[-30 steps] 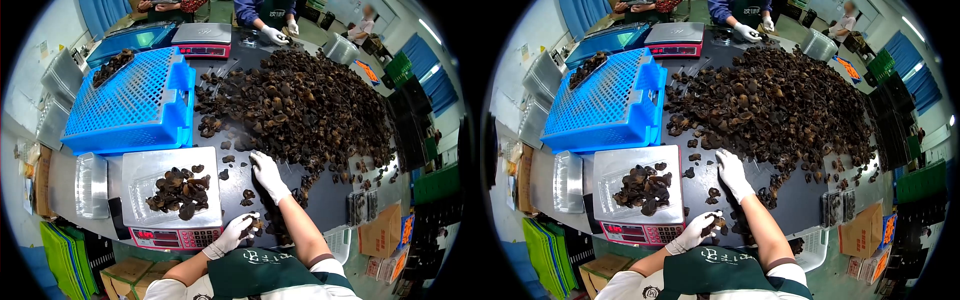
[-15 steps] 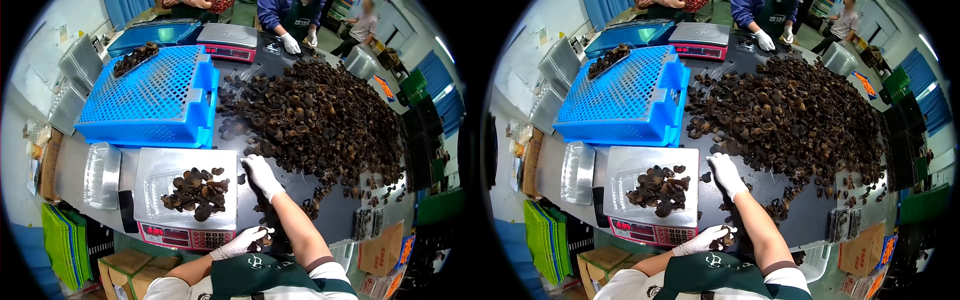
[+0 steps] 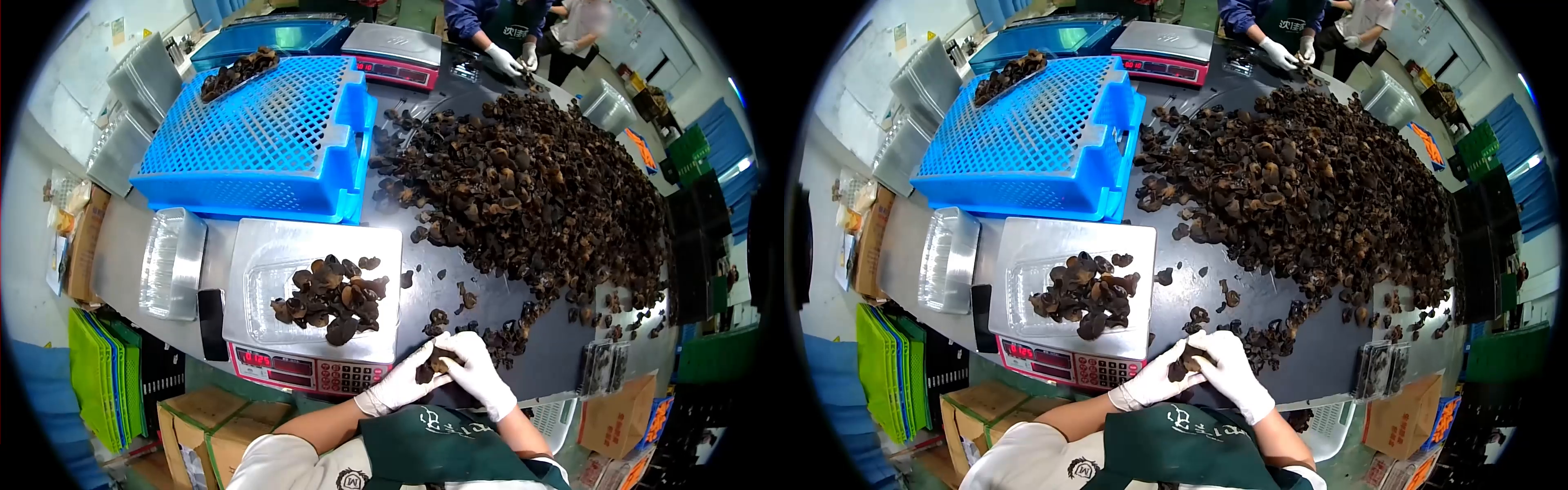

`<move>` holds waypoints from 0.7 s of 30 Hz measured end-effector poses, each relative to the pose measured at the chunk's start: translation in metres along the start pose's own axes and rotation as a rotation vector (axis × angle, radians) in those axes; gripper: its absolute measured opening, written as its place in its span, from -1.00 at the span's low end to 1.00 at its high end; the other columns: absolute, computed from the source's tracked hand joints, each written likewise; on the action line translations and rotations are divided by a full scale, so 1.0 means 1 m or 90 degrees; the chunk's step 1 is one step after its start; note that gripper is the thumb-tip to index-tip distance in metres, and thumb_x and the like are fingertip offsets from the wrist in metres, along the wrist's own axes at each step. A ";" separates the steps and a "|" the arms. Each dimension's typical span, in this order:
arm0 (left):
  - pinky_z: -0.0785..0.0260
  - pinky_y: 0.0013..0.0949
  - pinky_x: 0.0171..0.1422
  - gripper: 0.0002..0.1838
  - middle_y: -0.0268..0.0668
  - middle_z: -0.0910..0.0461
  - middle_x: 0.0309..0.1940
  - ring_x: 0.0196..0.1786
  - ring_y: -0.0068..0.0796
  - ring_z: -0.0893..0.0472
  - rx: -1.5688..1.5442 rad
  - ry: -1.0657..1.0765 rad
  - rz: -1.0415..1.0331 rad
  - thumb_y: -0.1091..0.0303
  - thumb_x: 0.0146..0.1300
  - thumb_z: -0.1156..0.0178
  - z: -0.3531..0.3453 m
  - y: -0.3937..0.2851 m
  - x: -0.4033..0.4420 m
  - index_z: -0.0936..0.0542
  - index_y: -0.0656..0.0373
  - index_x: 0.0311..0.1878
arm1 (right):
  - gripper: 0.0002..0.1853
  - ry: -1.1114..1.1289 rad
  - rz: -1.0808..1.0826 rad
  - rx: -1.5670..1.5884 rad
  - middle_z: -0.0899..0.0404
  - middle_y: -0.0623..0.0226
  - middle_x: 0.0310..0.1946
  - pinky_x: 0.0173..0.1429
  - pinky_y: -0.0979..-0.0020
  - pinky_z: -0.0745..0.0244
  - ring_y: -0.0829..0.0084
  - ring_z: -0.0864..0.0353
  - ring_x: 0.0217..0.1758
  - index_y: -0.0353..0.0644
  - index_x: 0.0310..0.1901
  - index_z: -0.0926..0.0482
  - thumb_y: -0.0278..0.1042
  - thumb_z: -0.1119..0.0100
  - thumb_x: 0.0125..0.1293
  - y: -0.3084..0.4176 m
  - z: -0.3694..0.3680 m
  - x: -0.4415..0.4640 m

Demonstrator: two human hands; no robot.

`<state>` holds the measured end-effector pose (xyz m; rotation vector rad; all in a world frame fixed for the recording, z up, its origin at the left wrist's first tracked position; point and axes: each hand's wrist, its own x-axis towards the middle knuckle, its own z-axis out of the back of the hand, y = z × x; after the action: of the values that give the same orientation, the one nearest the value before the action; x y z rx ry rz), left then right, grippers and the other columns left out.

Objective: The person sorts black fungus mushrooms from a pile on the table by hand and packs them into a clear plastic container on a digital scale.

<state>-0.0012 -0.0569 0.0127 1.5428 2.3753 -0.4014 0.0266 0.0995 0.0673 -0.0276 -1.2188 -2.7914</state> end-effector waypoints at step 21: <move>-0.33 -0.29 0.11 -0.63 -0.16 -0.42 0.00 0.02 -0.28 -0.46 1.149 -0.507 -0.851 0.55 0.13 -0.20 -0.031 -0.167 -0.118 -0.50 0.22 0.05 | -0.54 0.020 0.220 -0.100 -0.44 0.13 0.09 0.20 0.23 -0.27 0.14 -0.40 0.09 -0.15 0.14 -0.49 -0.30 -0.20 0.16 0.082 -0.028 0.107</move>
<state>-0.1108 -0.2098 0.0995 -0.6059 1.5257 -3.0054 -0.0716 0.0144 0.1142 -0.1874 -0.8862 -2.5635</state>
